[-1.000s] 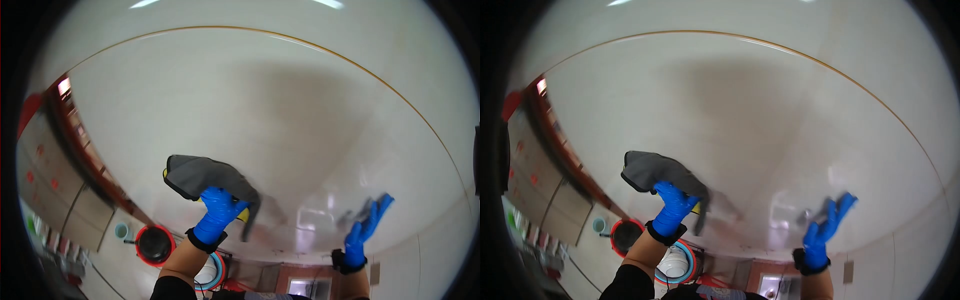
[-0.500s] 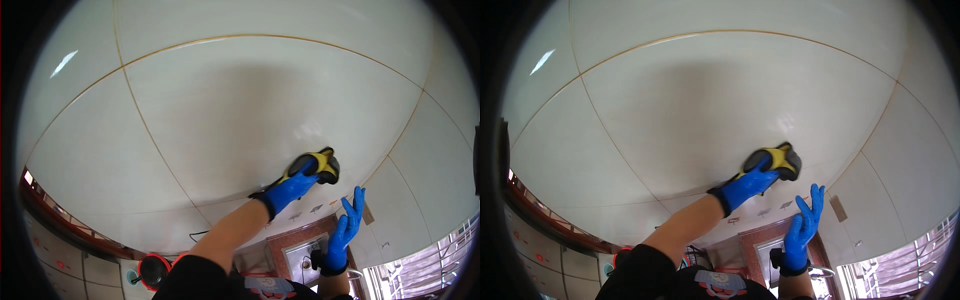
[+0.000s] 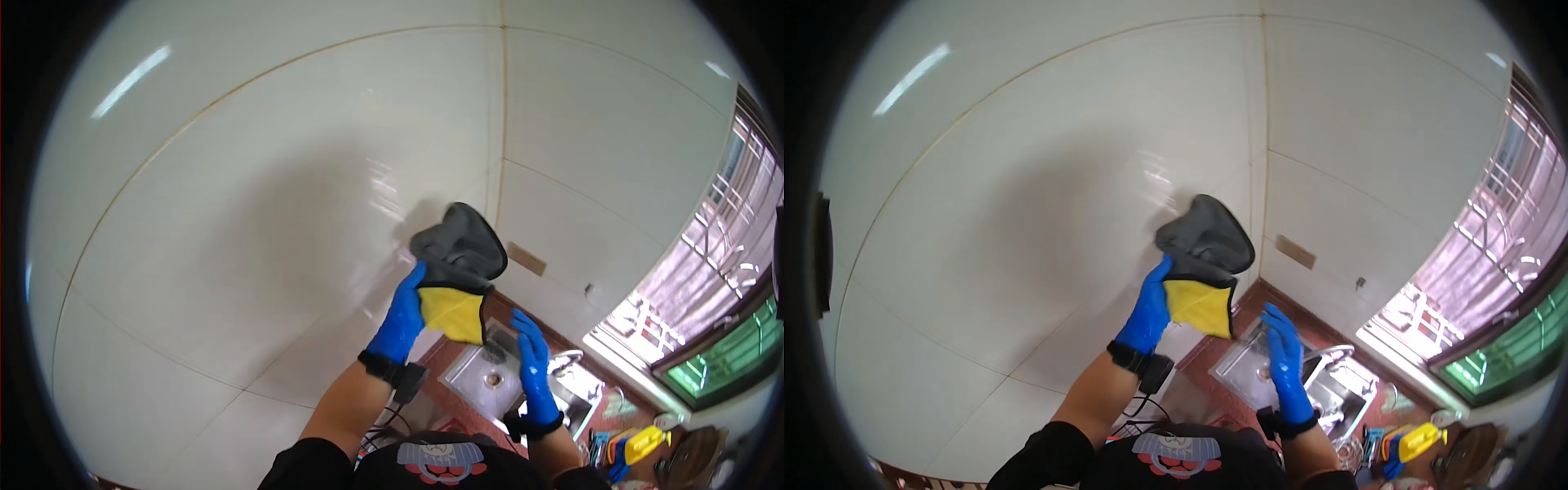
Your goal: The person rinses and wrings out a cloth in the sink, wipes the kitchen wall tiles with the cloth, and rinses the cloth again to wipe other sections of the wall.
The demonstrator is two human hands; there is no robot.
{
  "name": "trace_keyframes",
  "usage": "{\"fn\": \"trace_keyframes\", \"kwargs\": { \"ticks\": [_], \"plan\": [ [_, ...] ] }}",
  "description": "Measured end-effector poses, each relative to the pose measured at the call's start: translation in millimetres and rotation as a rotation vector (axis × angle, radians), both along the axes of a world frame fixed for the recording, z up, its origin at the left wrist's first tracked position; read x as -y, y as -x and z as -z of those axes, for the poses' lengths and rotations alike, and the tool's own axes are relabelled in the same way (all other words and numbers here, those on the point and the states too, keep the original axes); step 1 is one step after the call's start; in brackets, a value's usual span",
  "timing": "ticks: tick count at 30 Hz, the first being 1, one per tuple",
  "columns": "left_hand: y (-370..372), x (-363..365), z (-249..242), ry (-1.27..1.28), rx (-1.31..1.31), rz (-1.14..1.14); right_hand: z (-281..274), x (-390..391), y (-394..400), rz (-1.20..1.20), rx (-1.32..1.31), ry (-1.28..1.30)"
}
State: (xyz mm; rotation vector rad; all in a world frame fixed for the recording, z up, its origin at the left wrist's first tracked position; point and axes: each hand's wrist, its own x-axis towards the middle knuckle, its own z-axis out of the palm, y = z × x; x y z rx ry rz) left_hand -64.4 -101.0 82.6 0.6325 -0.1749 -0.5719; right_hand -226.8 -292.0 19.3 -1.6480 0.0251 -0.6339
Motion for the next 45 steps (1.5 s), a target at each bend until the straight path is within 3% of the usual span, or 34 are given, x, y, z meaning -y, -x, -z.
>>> {"fn": "trace_keyframes", "kwargs": {
  "ticks": [1,2,4,7,8,11,16,19,22,25,26,29,32,36,39,40,43,44,45],
  "plan": [
    [14.2,-0.6,4.4,0.036,-0.09,0.012,4.5,-3.6,-4.1,-0.046,-0.039,-0.048],
    [26.0,1.8,10.5,0.013,-0.015,-0.023,12.0,-7.6,-10.4,-0.094,-0.055,-0.177],
    [47.2,3.0,21.4,-0.022,0.135,-0.109,20.3,-16.1,-18.5,-0.247,-0.081,-0.635],
    [79.4,-9.8,16.1,0.291,-0.243,0.163,-1.6,-28.4,-24.7,-0.534,-0.161,-1.12],
    [82.2,-12.4,18.9,0.26,-0.26,0.163,-9.0,-32.8,-25.9,-0.636,-0.201,-1.253],
    [83.6,-32.5,34.9,0.13,-0.282,0.191,-10.2,-42.9,-32.8,-0.488,-0.47,-0.94],
    [69.2,-78.0,78.0,-0.093,0.2,0.128,-36.4,-45.4,-50.5,-0.369,-0.361,-0.236],
    [84.0,-65.4,42.6,-0.799,0.507,-0.128,-65.8,-49.4,-57.8,-0.33,-0.343,0.099],
    [77.0,-59.2,48.2,-0.617,0.364,-0.318,-97.2,-48.8,-60.6,-0.48,-0.19,0.141],
    [60.1,-81.3,80.6,-0.378,0.247,-0.198,-147.3,-38.9,-61.3,-0.574,-0.124,0.206],
    [64.4,-78.2,64.2,-0.315,0.141,-0.145,-150.4,-31.7,-68.6,-0.667,-0.092,0.186],
    [85.4,-72.9,17.9,-0.096,-0.089,-0.007,-148.3,-22.5,-79.8,-0.865,-0.259,-0.657],
    [76.0,-77.3,8.1,0.126,-0.049,0.06,-60.5,-30.7,-81.1,-0.805,-0.39,-1.079],
    [73.7,-94.2,22.5,-0.194,0.032,-0.065,1.4,-51.6,-56.8,-0.991,-0.542,-1.4],
    [73.5,-109.8,23.9,-0.396,0.155,-0.09,9.7,-50.4,-66.1,-0.823,-0.451,-0.819],
    [82.7,-112.3,14.8,-0.441,0.196,-0.124,-3.5,-48.7,-65.4,-0.785,-0.391,-0.779],
    [69.8,-120.7,8.4,-0.543,0.456,-0.186,-41.9,-49.1,-53.3,-0.554,-0.038,-0.21],
    [64.8,-127.7,14.0,-0.575,0.553,-0.202,-65.6,-48.4,-54.9,-0.573,-0.044,-0.113],
    [59.5,-134.5,19.6,-0.606,0.652,-0.218,-44.8,-45.0,-69.4,-0.641,-0.08,-0.173]
  ]
}}
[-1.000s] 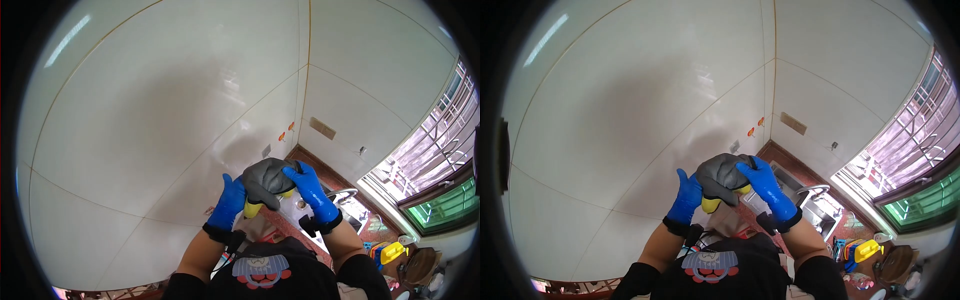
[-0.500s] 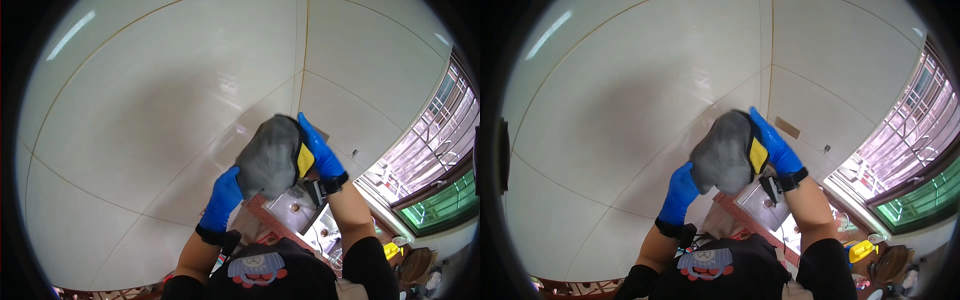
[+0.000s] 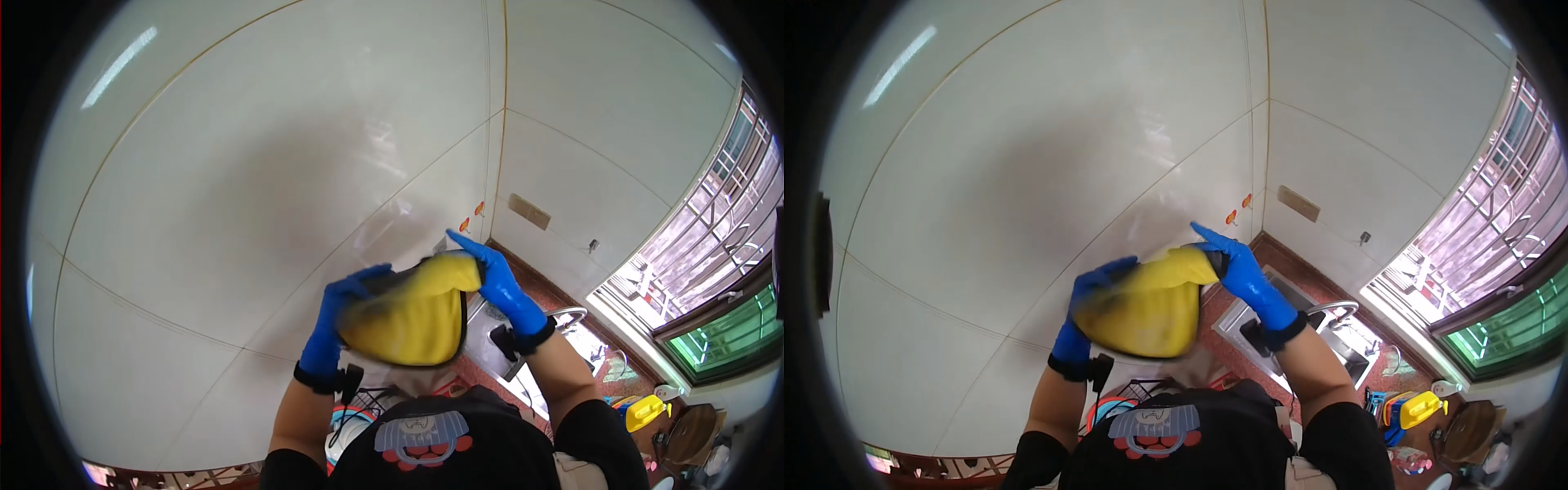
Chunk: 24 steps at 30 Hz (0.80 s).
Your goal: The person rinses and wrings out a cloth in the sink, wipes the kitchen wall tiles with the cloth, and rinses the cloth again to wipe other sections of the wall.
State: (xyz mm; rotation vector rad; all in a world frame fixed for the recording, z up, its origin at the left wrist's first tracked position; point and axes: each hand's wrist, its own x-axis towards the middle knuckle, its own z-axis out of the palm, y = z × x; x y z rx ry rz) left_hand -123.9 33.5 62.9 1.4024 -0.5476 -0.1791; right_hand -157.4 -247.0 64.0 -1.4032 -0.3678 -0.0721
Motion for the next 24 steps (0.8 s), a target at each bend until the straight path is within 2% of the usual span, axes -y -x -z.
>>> {"fn": "trace_keyframes", "kwargs": {
  "ticks": [2,3,6,7,10,11,13,14,16,18,19,20,22,24],
  "plan": [
    [-10.1,-6.0,-0.6,-0.095,0.179,-0.03,19.5,1.2,-14.3,0.059,0.146,0.26],
    [-12.8,-7.4,-3.3,-0.151,0.251,-0.065,37.0,-6.7,-24.3,0.076,0.174,0.118],
    [-0.4,4.9,-35.9,-0.024,-0.18,-0.248,30.7,-9.3,-31.9,0.052,0.053,0.073],
    [-4.6,0.1,-30.9,-0.185,-0.053,-0.322,25.0,-7.8,-35.9,0.041,0.027,0.082],
    [-22.6,-27.2,-14.9,-0.276,-0.243,-0.215,22.8,-1.0,-50.7,-0.008,0.041,0.088],
    [-20.3,-26.6,-14.6,-0.201,-0.23,-0.184,16.2,-0.5,-55.7,0.018,0.264,0.185],
    [-14.5,-21.4,-17.4,-0.052,-0.204,-0.119,4.0,-1.5,-57.1,-0.013,0.289,0.149],
    [-16.0,-21.0,-18.3,-0.222,-0.037,-0.113,0.9,-1.5,-58.8,-0.028,0.301,0.132],
    [-18.8,-20.8,-19.9,-0.562,0.297,-0.097,9.3,6.7,-63.8,-0.152,0.086,0.09],
    [-32.7,-25.7,3.5,-0.73,0.437,-0.044,15.9,17.8,-60.9,-0.232,-0.148,0.086],
    [-38.8,-28.2,10.5,-0.814,0.509,-0.022,30.4,20.2,-58.1,-0.342,-0.129,-0.158],
    [-32.4,-19.9,-5.6,-0.893,0.676,0.013,45.5,21.1,-51.5,-0.459,-0.101,-0.4],
    [-19.3,12.0,-58.9,-1.071,1.049,0.057,56.7,12.5,-32.6,-0.434,-0.152,-0.525],
    [-25.7,15.9,-57.1,-0.919,0.894,0.052,61.9,-7.4,-17.7,-0.305,-0.23,-0.538]
  ]
}}
